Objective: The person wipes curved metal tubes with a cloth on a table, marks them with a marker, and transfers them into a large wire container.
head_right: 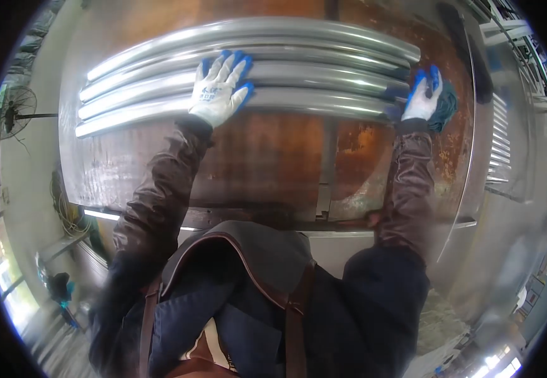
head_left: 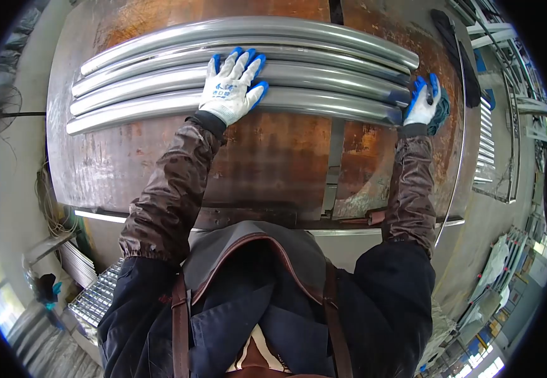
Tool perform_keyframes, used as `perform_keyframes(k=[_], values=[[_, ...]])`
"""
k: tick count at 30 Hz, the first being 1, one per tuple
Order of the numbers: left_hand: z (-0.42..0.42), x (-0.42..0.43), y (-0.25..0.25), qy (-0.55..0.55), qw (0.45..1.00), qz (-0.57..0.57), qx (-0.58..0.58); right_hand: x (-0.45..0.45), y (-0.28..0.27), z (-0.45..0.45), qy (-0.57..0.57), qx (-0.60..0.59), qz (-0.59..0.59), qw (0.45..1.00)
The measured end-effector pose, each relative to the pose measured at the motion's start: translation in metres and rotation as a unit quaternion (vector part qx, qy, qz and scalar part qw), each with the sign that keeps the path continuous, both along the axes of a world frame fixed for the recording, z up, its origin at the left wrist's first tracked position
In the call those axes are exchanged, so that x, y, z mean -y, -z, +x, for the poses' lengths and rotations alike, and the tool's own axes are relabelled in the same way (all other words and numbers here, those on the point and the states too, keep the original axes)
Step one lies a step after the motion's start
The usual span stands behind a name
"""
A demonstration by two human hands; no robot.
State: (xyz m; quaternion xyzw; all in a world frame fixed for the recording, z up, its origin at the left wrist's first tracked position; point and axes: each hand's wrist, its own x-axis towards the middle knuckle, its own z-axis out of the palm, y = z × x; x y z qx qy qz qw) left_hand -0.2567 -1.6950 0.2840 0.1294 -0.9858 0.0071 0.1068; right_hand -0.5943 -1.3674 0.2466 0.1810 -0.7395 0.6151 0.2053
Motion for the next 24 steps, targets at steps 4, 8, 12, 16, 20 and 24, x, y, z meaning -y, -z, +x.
perform_keyframes(k=[4, 8, 12, 16, 20, 24], values=[[-0.004, 0.005, -0.003, -0.003, 1.000, 0.005, 0.004, 0.028, -0.014, 0.003, -0.002, 0.010, -0.002, 1.000], [-0.005, 0.003, 0.000, 0.002, 1.000, 0.000, 0.009, 0.026, -0.021, 0.035, 0.019, 0.024, -0.046, 0.998], [-0.013, 0.015, -0.001, -0.003, 1.000, 0.004, 0.013, 0.018, -0.024, 0.062, -0.041, -0.074, 0.021, 0.996], [-0.016, 0.019, -0.002, -0.003, 1.000, -0.006, 0.023, 0.027, -0.010, 0.082, -0.084, -0.089, -0.007, 0.992], [-0.015, 0.021, -0.002, -0.010, 0.999, -0.009, 0.031, 0.028, -0.003, 0.079, -0.096, -0.087, 0.003, 0.992], [-0.021, 0.023, -0.002, -0.003, 0.999, -0.012, 0.032, 0.024, -0.004, 0.075, -0.074, -0.084, 0.033, 0.993]])
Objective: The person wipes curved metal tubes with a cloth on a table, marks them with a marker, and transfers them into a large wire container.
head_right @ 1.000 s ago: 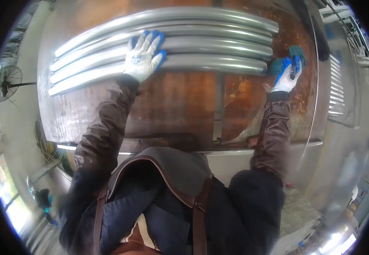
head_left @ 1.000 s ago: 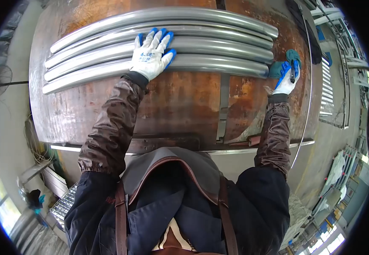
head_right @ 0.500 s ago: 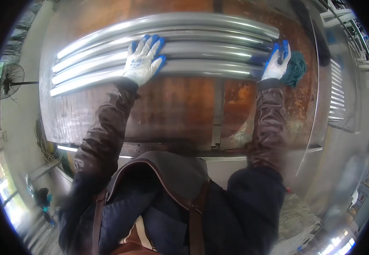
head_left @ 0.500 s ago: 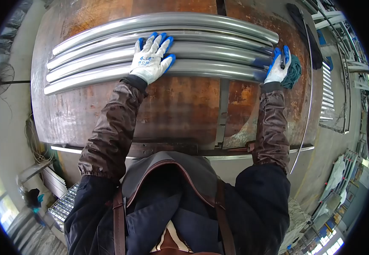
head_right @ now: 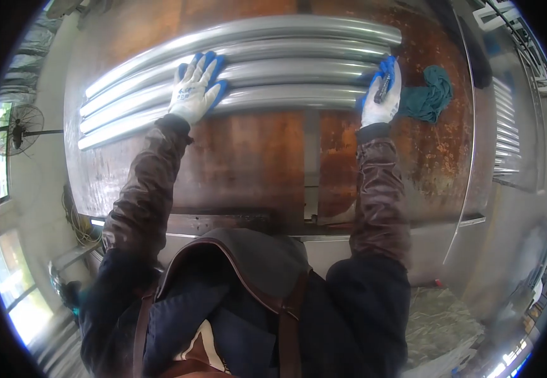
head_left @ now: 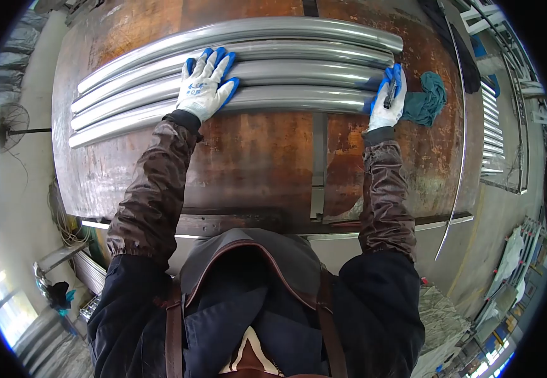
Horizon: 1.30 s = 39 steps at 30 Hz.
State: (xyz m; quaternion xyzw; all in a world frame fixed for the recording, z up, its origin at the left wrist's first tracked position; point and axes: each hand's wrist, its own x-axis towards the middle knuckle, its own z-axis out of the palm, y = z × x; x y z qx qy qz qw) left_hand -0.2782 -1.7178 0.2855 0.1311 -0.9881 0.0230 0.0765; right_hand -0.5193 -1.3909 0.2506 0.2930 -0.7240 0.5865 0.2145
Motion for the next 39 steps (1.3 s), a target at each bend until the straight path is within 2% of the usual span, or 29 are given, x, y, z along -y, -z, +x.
perform_keyframes(k=[4, 6, 8, 9, 10, 12, 14, 18, 21, 23, 26, 31, 34, 38, 39], values=[[0.000, -0.002, 0.000, -0.021, 1.000, -0.022, 0.002, 0.005, -0.001, 0.001, 0.018, -0.001, 0.022, 1.000], [-0.012, -0.024, -0.005, -0.041, 0.998, -0.041, 0.003, 0.004, -0.005, -0.002, 0.051, -0.011, 0.083, 0.995], [-0.040, -0.077, -0.023, 0.017, 0.994, 0.073, 0.078, 0.004, -0.008, 0.001, 0.077, -0.019, 0.145, 0.986], [-0.059, -0.106, -0.025, 0.040, 0.990, 0.095, 0.100, 0.005, -0.009, 0.002, 0.074, -0.021, 0.142, 0.987], [-0.074, -0.123, 0.027, 0.125, 0.986, 0.067, -0.090, 0.005, -0.010, 0.003, 0.070, -0.023, 0.139, 0.988], [-0.105, -0.159, 0.007, 0.128, 0.985, 0.103, -0.043, 0.006, -0.011, 0.004, 0.059, -0.044, 0.135, 0.988], [-0.111, -0.165, 0.001, 0.115, 0.987, 0.099, -0.053, 0.006, -0.011, 0.004, 0.053, -0.053, 0.130, 0.989], [-0.098, -0.144, 0.010, 0.208, 0.962, 0.105, -0.140, 0.003, -0.010, 0.007, 0.036, -0.022, 0.124, 0.991], [-0.075, -0.128, 0.007, 0.190, 0.963, 0.098, -0.166, 0.004, -0.011, 0.007, 0.030, -0.020, 0.124, 0.992], [-0.053, -0.106, 0.002, 0.143, 0.981, 0.078, -0.110, 0.002, -0.010, 0.008, 0.039, -0.013, 0.123, 0.992], [-0.001, -0.058, -0.006, 0.036, 0.998, 0.046, -0.033, 0.002, -0.005, 0.008, 0.037, -0.028, 0.117, 0.992], [0.087, 0.031, 0.004, -0.146, 0.989, -0.002, -0.016, 0.003, -0.003, 0.000, 0.040, -0.043, 0.098, 0.993], [0.104, 0.049, 0.008, -0.108, 0.994, -0.022, -0.027, 0.005, -0.004, 0.010, 0.046, -0.038, 0.075, 0.995], [0.104, 0.038, 0.008, -0.117, 0.991, -0.024, -0.054, 0.007, -0.020, 0.026, 0.159, -0.127, 0.230, 0.952], [0.104, 0.036, 0.008, -0.113, 0.992, -0.025, -0.049, 0.010, -0.027, 0.032, 0.162, -0.121, 0.231, 0.952]])
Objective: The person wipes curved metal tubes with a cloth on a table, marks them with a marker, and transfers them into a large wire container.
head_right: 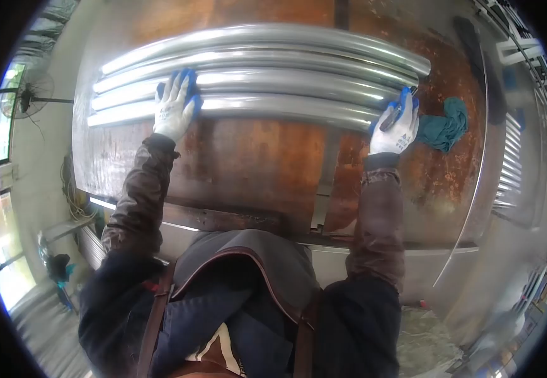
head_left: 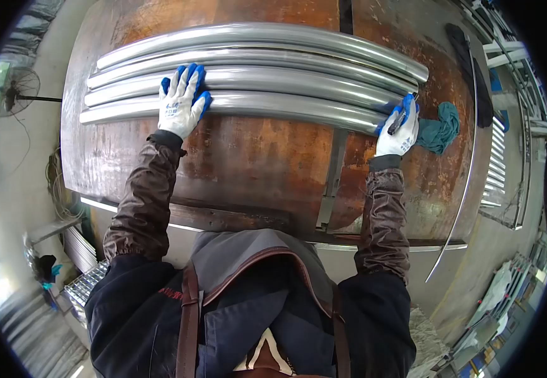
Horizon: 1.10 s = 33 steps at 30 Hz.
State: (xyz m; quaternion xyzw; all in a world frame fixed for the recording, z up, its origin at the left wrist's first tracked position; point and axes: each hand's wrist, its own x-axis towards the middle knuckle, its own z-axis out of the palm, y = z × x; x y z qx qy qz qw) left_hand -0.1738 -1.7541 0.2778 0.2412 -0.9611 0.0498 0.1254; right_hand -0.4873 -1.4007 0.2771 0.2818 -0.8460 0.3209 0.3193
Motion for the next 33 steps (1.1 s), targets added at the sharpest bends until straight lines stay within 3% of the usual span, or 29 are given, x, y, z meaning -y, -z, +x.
perform_keyframes(k=[3, 6, 9, 14, 21, 22, 26, 33], values=[[0.001, -0.003, -0.003, 0.017, 1.000, 0.009, -0.010, 0.017, -0.028, 0.024, -0.077, 0.028, 0.072, 0.994], [0.005, -0.002, -0.005, 0.023, 1.000, 0.016, -0.004, 0.067, -0.021, 0.061, -0.200, 0.064, 0.105, 0.972], [0.004, -0.001, -0.005, 0.029, 0.999, 0.034, -0.004, 0.128, -0.017, 0.116, -0.231, -0.035, 0.233, 0.944], [0.006, 0.000, -0.005, 0.020, 0.999, 0.034, 0.014, 0.169, 0.002, 0.146, -0.270, -0.023, 0.187, 0.944], [0.010, 0.002, -0.002, 0.009, 0.999, 0.040, 0.033, 0.095, 0.010, 0.081, -0.235, 0.071, 0.228, 0.942], [0.011, 0.003, -0.002, 0.009, 0.998, 0.046, 0.031, 0.077, -0.007, 0.067, -0.208, 0.016, 0.199, 0.958], [0.012, 0.004, 0.002, 0.012, 0.998, 0.055, 0.031, 0.017, -0.012, 0.022, -0.133, -0.004, 0.134, 0.982], [0.013, 0.006, 0.004, 0.013, 0.999, 0.044, 0.021, -0.003, 0.003, 0.016, -0.147, -0.011, 0.080, 0.986]])
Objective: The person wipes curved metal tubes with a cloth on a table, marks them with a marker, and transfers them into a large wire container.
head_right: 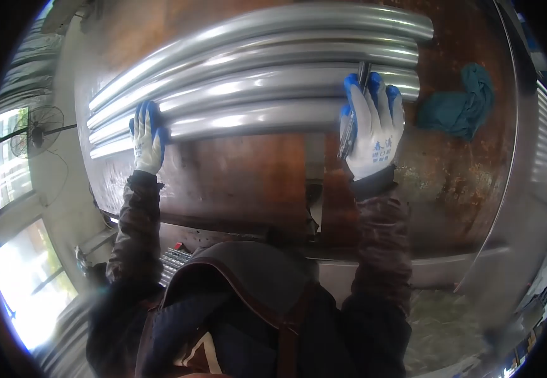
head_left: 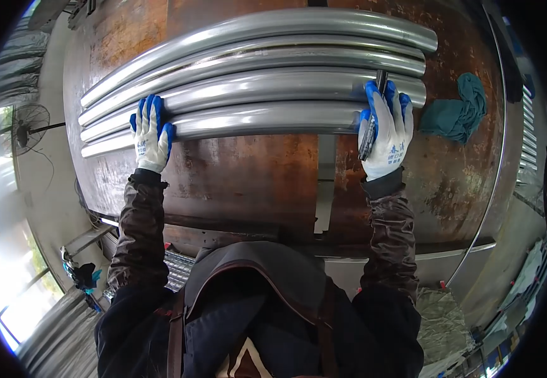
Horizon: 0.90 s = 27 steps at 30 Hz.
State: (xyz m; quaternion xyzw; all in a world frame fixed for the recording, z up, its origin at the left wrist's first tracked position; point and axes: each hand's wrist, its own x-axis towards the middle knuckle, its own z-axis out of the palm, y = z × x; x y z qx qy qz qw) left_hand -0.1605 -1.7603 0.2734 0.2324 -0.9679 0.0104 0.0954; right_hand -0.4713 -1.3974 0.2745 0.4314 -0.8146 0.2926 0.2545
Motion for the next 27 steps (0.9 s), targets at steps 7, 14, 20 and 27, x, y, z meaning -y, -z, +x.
perform_keyframes(k=[7, 14, 20, 27], values=[[0.000, -0.012, -0.002, -0.023, 1.000, -0.008, -0.011, -0.001, -0.017, 0.011, -0.008, 0.034, 0.019, 0.999], [0.018, -0.043, -0.011, -0.037, 0.997, 0.009, -0.060, 0.019, -0.017, 0.045, -0.023, 0.081, -0.016, 0.996], [0.041, -0.043, -0.006, 0.015, 0.994, 0.050, -0.100, 0.052, -0.016, 0.065, 0.043, 0.069, 0.046, 0.996], [0.082, 0.077, 0.009, -0.129, 0.988, -0.014, -0.086, 0.038, 0.007, 0.062, 0.057, 0.121, -0.015, 0.991]])
